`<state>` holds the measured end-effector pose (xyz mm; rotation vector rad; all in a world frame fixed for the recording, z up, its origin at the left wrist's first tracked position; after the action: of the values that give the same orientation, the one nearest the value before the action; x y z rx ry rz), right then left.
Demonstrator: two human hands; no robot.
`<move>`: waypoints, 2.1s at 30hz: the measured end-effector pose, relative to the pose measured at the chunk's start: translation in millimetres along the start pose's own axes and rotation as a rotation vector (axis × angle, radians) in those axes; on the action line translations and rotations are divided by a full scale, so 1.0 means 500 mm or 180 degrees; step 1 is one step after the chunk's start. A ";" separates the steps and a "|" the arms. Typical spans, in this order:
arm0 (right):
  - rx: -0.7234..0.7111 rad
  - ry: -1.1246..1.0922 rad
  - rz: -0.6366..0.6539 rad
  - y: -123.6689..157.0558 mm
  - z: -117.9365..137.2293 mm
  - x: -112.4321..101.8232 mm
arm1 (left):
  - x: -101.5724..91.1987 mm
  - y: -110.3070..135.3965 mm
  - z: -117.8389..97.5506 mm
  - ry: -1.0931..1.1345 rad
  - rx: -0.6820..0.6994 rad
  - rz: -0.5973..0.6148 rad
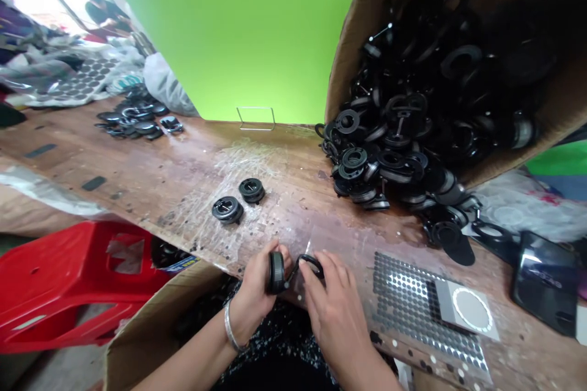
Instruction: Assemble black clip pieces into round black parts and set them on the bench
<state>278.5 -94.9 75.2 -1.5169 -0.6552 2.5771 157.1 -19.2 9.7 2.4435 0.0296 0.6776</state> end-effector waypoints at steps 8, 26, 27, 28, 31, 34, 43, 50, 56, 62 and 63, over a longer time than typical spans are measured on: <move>0.0670 -0.1959 0.0741 -0.118 0.016 0.055 | -0.032 -0.002 -0.045 0.0410 -0.0206 0.0661; -0.0692 0.1337 0.0784 -0.261 0.201 0.219 | -0.178 0.010 -0.168 -0.4120 0.3227 -0.0312; -0.0704 0.1338 0.0713 -0.256 0.202 0.223 | -0.179 0.010 -0.167 -0.4138 0.3243 -0.0314; -0.0720 0.1329 0.0642 -0.252 0.202 0.226 | -0.180 0.011 -0.167 -0.4147 0.3266 -0.0314; -0.0762 0.1226 0.0462 -0.241 0.200 0.228 | -0.182 0.012 -0.166 -0.4159 0.3360 -0.0375; -0.0703 0.0948 0.0460 -0.239 0.195 0.219 | -0.181 0.011 -0.165 -0.4215 0.3343 -0.0456; 0.0058 0.0376 0.1151 -0.310 0.156 0.185 | -0.140 0.035 -0.157 -0.4306 0.3206 -0.0650; 0.0413 0.0545 0.1100 -0.318 0.145 0.240 | -0.138 0.026 -0.148 -0.4505 0.3284 -0.0691; 0.0481 0.0338 0.0961 -0.318 0.128 0.282 | -0.137 0.011 -0.143 -0.4892 0.3350 -0.0756; 0.0245 -0.0287 0.0415 -0.305 0.120 0.219 | -0.127 0.015 -0.147 -0.5072 0.3197 -0.0796; 0.0172 -0.0398 0.0315 -0.297 0.116 0.197 | -0.125 0.017 -0.150 -0.5062 0.3225 -0.0871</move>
<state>158.0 48.4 78.1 -1.4160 -0.5299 2.7575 66.0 3.7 37.7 2.9908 0.0779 -1.8552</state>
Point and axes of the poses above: each hand's wrist, its own y-axis away from the middle knuckle, its own x-axis out of the palm, z = x × y, the point moved 7 cm from there along -y, towards the middle knuckle, and after that the axes turned 1 degree about z, right-handed, at the moved point
